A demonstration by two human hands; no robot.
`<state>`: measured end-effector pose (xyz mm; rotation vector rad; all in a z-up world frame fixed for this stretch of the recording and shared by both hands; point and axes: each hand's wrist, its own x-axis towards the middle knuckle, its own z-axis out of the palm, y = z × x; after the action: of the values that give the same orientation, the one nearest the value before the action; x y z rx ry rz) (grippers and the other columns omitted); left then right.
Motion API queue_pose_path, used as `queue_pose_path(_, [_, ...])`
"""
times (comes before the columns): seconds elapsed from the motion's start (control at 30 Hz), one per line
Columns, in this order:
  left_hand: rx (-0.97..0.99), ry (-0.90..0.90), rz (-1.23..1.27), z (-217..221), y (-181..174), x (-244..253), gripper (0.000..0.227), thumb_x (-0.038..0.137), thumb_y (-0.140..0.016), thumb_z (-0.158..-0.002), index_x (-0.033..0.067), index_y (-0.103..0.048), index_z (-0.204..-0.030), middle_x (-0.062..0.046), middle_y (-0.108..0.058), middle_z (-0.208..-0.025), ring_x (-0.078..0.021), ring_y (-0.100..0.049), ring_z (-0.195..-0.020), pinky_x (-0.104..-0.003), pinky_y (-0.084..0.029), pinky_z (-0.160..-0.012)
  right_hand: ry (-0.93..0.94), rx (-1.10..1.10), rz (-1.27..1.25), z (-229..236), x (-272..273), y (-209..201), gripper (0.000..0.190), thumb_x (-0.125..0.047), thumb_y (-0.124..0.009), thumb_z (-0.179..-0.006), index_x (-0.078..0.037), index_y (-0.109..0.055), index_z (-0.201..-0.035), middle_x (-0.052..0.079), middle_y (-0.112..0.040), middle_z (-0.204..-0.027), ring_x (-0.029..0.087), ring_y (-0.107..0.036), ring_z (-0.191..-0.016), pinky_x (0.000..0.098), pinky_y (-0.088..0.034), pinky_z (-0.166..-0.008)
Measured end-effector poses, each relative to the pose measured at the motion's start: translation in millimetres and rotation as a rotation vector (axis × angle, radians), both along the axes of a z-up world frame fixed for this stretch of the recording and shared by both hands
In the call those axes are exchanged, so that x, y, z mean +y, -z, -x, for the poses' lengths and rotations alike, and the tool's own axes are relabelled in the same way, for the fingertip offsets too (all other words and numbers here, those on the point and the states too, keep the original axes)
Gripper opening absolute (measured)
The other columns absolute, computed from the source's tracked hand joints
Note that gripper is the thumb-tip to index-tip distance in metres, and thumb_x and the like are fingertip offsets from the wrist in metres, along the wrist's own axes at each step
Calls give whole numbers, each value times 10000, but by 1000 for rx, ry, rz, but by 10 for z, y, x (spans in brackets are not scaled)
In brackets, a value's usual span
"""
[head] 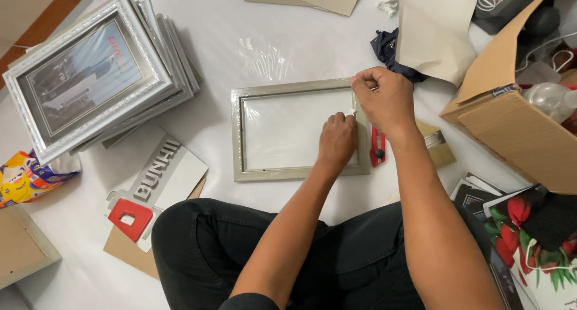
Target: Opening a picture frame by prying tabs, removing the backing, and cleaning the glass with a brush and cloth
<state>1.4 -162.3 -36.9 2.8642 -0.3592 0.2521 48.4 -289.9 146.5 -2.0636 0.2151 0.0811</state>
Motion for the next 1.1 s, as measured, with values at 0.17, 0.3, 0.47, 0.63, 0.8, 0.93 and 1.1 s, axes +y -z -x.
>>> queue_pose_path(0.17, [-21,-72,-55,-46,77,874,82,101,-677,-795,105,-624,-857,-100,-615,-862,-305,-665,-800,-407,-540,-673,-24,-14,4,22,-9,-16,213,-301,-671,-905,-135,-767,-997,-27,-712,-780,110,-695,-674,263,-522,-596])
queue_pose_path(0.3, [-47,-226,-169,88,-237,1795,61,104,-687,-813,115,-632,-838,-79,-599,-835,-272,-662,-762,-371,-546,-647,-39,-16,19,47,3,-31,216,-316,-678,-893,-150,-770,-998,-44,-695,-758,106,-681,-672,271,-506,-593])
queue_pose_path(0.47, [-33,-368,-253,257,-759,2119,41,60,-697,-827,92,-674,-821,-84,-614,-801,-234,-664,-701,-346,-545,-606,-28,-11,28,112,47,-88,206,-337,-674,-880,-181,-767,-977,-71,-690,-745,107,-680,-678,259,-504,-623])
queue_pose_path(0.63, [-41,-316,-99,238,-313,1691,63,34,-680,-795,66,-628,-813,-116,-608,-817,-278,-660,-735,-375,-546,-632,-2,-19,-13,76,46,-91,196,-319,-679,-877,-180,-772,-980,-65,-680,-727,83,-659,-654,254,-502,-608])
queue_pose_path(0.8, [36,-121,1,297,-89,586,69,48,-647,-800,58,-619,-862,-134,-604,-865,-312,-642,-809,-399,-534,-706,-5,-5,-20,61,58,-106,202,-319,-670,-869,-179,-774,-971,-66,-700,-744,91,-679,-666,264,-517,-614])
queue_pose_path(0.93, [116,74,-41,356,-130,-152,101,65,-640,-814,85,-645,-913,-98,-615,-918,-270,-648,-866,-358,-524,-719,-12,-13,-13,65,42,-90,200,-303,-679,-858,-167,-775,-969,-35,-718,-768,125,-704,-704,291,-525,-635])
queue_pose_path(1.1, [200,41,-53,308,-335,229,75,79,-615,-863,72,-664,-920,-114,-632,-918,-289,-671,-868,-380,-537,-711,-24,-9,18,43,3,-24,206,-330,-685,-860,-190,-777,-979,-49,-727,-791,116,-704,-716,274,-522,-628])
